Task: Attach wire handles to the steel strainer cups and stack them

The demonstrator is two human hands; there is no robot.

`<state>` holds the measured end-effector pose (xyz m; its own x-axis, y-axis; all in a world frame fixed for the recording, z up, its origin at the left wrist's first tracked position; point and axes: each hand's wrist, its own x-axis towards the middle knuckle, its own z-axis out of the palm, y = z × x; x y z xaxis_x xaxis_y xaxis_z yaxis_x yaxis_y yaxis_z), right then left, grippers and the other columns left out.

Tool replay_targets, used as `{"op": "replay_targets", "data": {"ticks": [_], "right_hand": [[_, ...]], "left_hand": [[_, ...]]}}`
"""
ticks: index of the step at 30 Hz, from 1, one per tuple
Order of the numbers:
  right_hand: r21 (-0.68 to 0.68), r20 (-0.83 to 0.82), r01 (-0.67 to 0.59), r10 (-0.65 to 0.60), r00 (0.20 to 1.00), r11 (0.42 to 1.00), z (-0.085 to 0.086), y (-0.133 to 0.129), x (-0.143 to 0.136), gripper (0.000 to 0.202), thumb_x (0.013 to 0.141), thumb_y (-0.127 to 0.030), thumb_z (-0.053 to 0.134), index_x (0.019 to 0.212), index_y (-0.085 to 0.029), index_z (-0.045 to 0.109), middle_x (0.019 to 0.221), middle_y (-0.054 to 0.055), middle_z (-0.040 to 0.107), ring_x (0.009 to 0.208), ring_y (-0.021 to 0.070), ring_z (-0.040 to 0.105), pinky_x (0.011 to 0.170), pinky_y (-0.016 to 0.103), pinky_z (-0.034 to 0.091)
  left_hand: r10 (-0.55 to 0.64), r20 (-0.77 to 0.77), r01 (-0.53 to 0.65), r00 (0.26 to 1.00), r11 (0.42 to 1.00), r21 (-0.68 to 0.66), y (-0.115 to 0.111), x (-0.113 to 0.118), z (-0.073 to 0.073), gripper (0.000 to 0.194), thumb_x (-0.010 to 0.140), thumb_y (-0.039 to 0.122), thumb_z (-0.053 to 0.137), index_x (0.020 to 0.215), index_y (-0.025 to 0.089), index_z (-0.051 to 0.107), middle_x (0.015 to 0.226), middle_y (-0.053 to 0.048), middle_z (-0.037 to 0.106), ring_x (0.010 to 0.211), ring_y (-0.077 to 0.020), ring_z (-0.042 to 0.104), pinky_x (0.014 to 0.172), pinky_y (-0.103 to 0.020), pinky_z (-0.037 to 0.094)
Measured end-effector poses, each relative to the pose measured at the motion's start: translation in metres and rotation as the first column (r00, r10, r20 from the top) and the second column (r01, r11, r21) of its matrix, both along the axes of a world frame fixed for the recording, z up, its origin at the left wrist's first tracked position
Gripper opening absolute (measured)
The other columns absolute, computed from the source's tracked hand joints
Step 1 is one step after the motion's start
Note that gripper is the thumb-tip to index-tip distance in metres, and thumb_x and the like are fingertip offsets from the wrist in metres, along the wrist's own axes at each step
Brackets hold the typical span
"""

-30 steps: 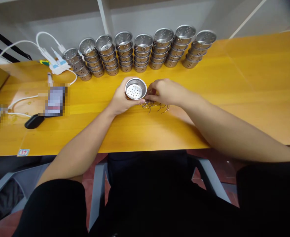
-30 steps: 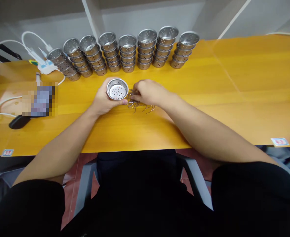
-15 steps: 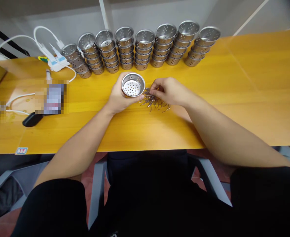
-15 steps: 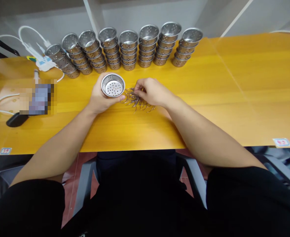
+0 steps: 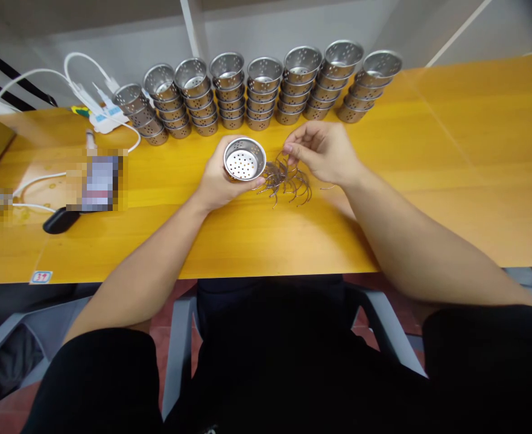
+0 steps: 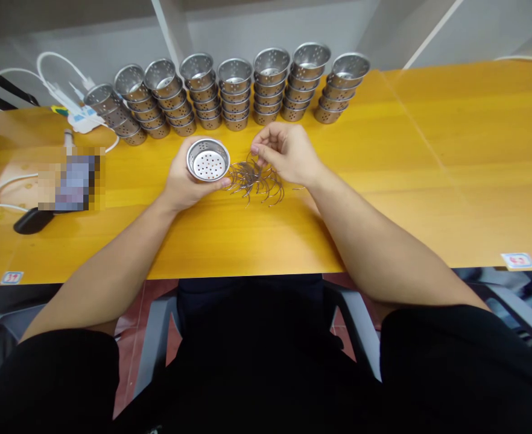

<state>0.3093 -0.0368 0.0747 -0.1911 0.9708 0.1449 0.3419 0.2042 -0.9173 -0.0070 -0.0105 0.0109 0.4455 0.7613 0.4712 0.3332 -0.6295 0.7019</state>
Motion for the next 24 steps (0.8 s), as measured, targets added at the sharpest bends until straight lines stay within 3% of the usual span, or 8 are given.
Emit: {"op": "replay_targets", "data": {"ticks": [4,9,14,19,24], "right_hand": [[-0.026,-0.074,-0.016,0.014,0.997,1.0,0.005,-0.002,-0.004,0.056,0.089,-0.069,0.119,0.106,-0.034,0.078,0.106,0.01,0.085,0.109,0.0384,0.089,0.118,0.063,0.079],[0.09,-0.297,0.027,0.001,0.955,0.996,-0.006,0.008,-0.001,0.054,0.085,-0.066,0.122,0.105,-0.034,0.083,0.103,0.007,0.086,0.093,0.0325,0.087,0.098,0.058,0.083],[0.038,-0.546,0.025,0.0,0.838,0.999,-0.021,0.018,-0.004,0.052,0.086,-0.054,0.126,0.109,-0.033,0.085,0.093,0.003,0.084,0.09,0.0285,0.089,0.083,0.046,0.084],[-0.015,-0.577,-0.026,0.013,0.817,1.0,-0.02,0.01,-0.017,0.066,0.079,-0.062,0.13,0.117,-0.033,0.084,0.096,0.001,0.086,0.096,0.0298,0.092,0.081,0.044,0.083],[0.064,-0.549,-0.043,0.071,0.833,0.997,-0.016,0.003,-0.029,0.075,0.081,-0.074,0.127,0.126,-0.034,0.082,0.103,0.004,0.087,0.098,0.0296,0.089,0.075,0.041,0.076]], "left_hand": [[0.028,-0.009,-0.027,1.0,0.999,0.023,-0.003,0.001,0.004,0.125,0.096,0.103,0.097,0.192,0.041,0.045,0.177,-0.015,0.072,0.174,-0.048,0.072,0.15,-0.076,0.061],[-0.028,0.1,0.016,0.995,0.994,0.111,0.003,0.002,-0.005,0.122,0.094,0.111,0.091,0.181,0.034,0.055,0.172,-0.016,0.074,0.163,-0.0451,0.078,0.146,-0.07,0.065],[-0.109,0.156,0.077,0.982,0.977,0.199,0.012,0.002,-0.01,0.123,0.081,0.105,0.107,0.171,0.03,0.068,0.159,-0.017,0.078,0.151,-0.0441,0.082,0.139,-0.068,0.069],[-0.102,0.1,0.08,0.99,0.975,0.205,0.003,0.005,0.0,0.12,0.067,0.098,0.12,0.158,0.029,0.081,0.148,-0.017,0.082,0.15,-0.0466,0.081,0.143,-0.075,0.065],[-0.266,0.137,0.248,0.954,0.959,0.135,-0.014,0.013,0.007,0.116,0.072,0.099,0.117,0.157,0.027,0.083,0.171,-0.022,0.081,0.164,-0.0469,0.08,0.145,-0.071,0.065]]}}
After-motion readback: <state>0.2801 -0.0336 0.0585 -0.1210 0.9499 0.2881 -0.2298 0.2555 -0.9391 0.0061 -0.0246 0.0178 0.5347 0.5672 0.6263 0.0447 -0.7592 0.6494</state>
